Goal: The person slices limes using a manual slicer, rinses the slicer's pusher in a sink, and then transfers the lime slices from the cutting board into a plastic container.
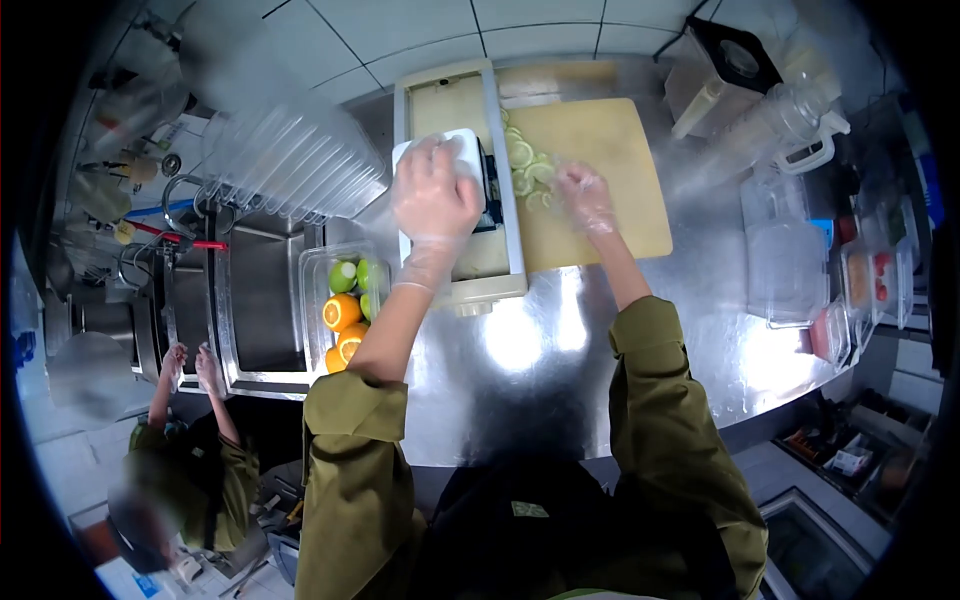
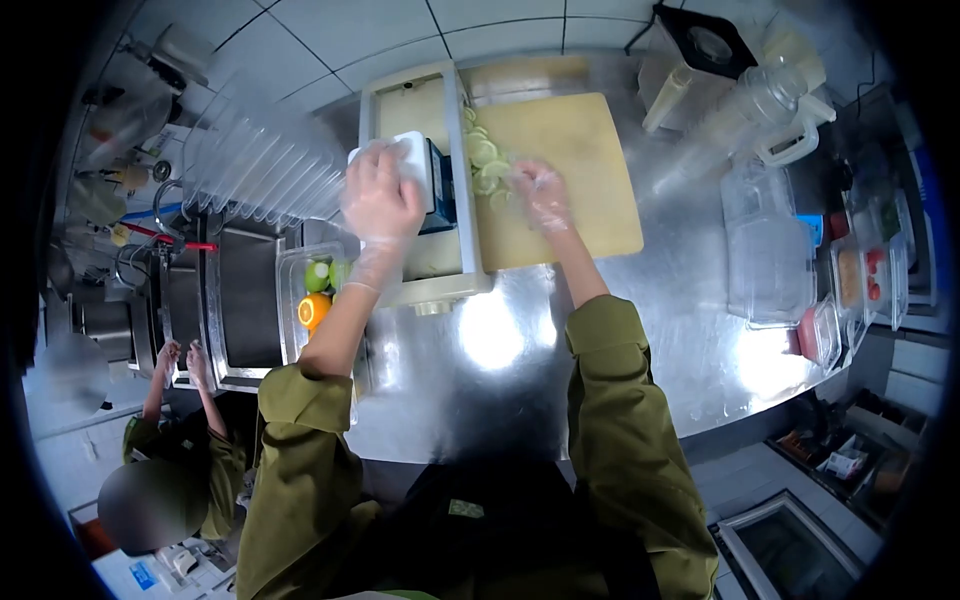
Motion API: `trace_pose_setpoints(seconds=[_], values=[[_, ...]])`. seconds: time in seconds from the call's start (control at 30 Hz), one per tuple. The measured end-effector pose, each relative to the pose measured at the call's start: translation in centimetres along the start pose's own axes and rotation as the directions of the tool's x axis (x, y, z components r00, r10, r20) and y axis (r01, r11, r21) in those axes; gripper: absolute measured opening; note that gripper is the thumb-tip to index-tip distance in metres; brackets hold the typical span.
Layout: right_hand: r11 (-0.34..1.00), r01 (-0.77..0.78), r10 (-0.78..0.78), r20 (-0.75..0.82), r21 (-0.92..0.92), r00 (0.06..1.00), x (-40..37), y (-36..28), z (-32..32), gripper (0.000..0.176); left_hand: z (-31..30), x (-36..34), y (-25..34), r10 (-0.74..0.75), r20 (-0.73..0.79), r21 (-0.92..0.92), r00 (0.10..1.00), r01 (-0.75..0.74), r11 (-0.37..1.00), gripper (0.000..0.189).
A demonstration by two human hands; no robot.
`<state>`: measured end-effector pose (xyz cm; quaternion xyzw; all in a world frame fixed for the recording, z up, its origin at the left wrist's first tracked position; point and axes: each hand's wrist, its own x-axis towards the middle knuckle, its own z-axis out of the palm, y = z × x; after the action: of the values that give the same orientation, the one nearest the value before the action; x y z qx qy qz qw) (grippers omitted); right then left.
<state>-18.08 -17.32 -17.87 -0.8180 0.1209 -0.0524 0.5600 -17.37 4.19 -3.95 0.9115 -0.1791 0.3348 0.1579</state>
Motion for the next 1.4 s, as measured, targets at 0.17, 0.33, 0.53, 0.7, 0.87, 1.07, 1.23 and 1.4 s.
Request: trace_pose_setpoints(seconds=[0.17,0.33,0.53,0.7,0.87,1.07,1.23,1.4], values=[[0.908,0.387,-0.392,0.003,-0.161,0.92,-1.5,-0.6,-0.3,0.026,-0.1,0.4,0.0,-0.003,-0.04,-0.049,0.999,0.001,0.999,0.032],[0.907,0.384,-0.383,0.04,-0.174,0.923,-4.8,-4.1,-2.0,0.028,-0.7,0.6,-0.3,-0.092,-0.007,-0.185,0.996,0.089,0.979,0.035],[0.869,0.362,-0.345,0.11,-0.337,0.932,-8.4,-4.2,-5.7,0.029,-3.5,6.5,-2.5,-0.325,-0.145,-0.4,0.935,0.245,0.883,0.041],[0.818,0.514,-0.497,0.135,-0.259,0.857,-9.5,-5.0,-7.1,0.032,0.4,2.9,-1.4,-0.21,0.321,-0.022,0.923,0.229,0.973,0.035],[0.842,0.481,-0.46,0.14,-0.243,0.877,-9.0,-4.6,-7.0,0.031,-0.2,2.2,-1.1,-0.167,0.34,0.001,0.926,0.178,0.984,0.039],[0.872,0.42,-0.399,0.132,-0.251,0.907,-8.2,-4.9,-3.4,0.032,-0.6,1.3,-1.1,-0.185,0.235,-0.133,0.954,0.22,0.966,0.039],[0.936,0.255,-0.261,0.006,-0.241,0.965,-8.6,-9.7,2.7,0.033,-1.2,1.1,-0.9,-0.204,0.127,-0.263,0.971,0.231,0.937,0.032],[0.713,0.34,-0.511,-0.123,-0.613,0.851,-8.4,-9.2,8.4,0.032,-0.7,0.5,-0.7,-0.213,-0.046,-0.254,0.976,0.195,0.947,0.027]])
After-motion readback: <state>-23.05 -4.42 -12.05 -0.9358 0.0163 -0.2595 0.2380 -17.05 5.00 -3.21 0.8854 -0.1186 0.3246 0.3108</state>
